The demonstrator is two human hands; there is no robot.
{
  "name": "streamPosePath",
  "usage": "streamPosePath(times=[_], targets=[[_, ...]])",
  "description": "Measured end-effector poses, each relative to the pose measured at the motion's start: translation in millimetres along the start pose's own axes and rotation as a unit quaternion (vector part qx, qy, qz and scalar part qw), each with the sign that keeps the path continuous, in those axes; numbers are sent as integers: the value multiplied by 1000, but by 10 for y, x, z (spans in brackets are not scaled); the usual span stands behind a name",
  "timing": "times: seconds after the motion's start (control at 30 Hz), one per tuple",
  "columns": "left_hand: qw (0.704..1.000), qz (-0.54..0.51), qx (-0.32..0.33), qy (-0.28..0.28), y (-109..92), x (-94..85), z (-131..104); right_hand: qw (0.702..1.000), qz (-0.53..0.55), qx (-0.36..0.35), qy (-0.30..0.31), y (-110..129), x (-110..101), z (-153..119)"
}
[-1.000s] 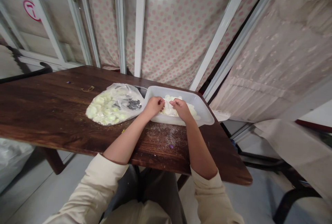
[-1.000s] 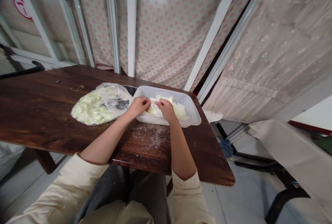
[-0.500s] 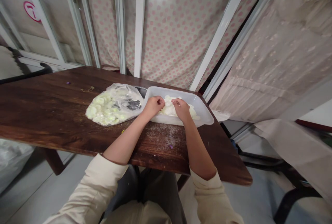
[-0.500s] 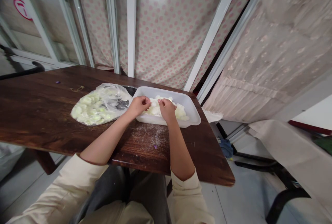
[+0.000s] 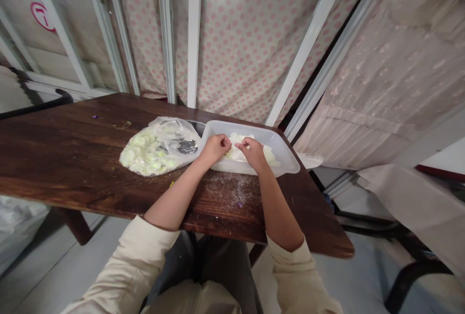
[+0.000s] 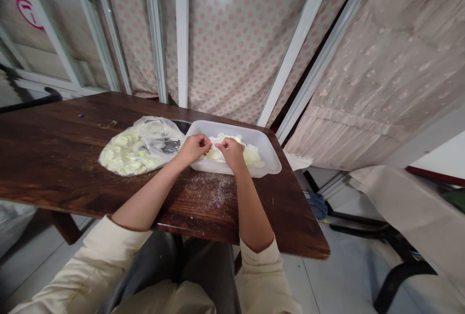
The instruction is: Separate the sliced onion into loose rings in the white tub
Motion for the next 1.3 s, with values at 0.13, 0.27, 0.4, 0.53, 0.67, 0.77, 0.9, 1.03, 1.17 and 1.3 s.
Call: streamPosePath(times=[0.13,0.27,0.4,0.53,0.67,0.77,0.9,1.03,1.17,1.3], targets=[[1000,9,-8,-17,7,-25,-4,999,18,23,-29,-9,-54,-15],[1000,9,-13,-17,10,-26,-3,998,6,52,-40,-69,-61,-14],[1000,6,-10,-6,-4,-20,-3,999,-16,8,-39,-56,-12,-8],[1000,9,8,3,-34,-17,-9,997,-46,-61,0,18,61,-9],[1000,6,13,18,-31,29,-3,997,-39,-63,15,28,53,4],[1000,-26,-2,-16,3,-15,10,999,-21,-42,-1,8,10,10],[988,-9,-51,-144,83,-366,-34,999,0,1,-45,-28,-61,-2],[926,230,-231,-193,319,-790,-143,996,-5,49,-74,-65,-115,-16],[890,284,-353,-45,740,-752,-174,994,13,63,-85,-97,-132,-22],[884,344,-314,-32,957,-595,-157,993,57,58,-80,-129,-105,-24]])
Point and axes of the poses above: each hand's wrist, its own z-axis towards the middle knuckle, its own x-axis out of the palm, y = z × x, the point moved 6 cm from there along z, towards the middle knuckle, and after that the axes turned 6 degrees about y, right-handed, at the moved point
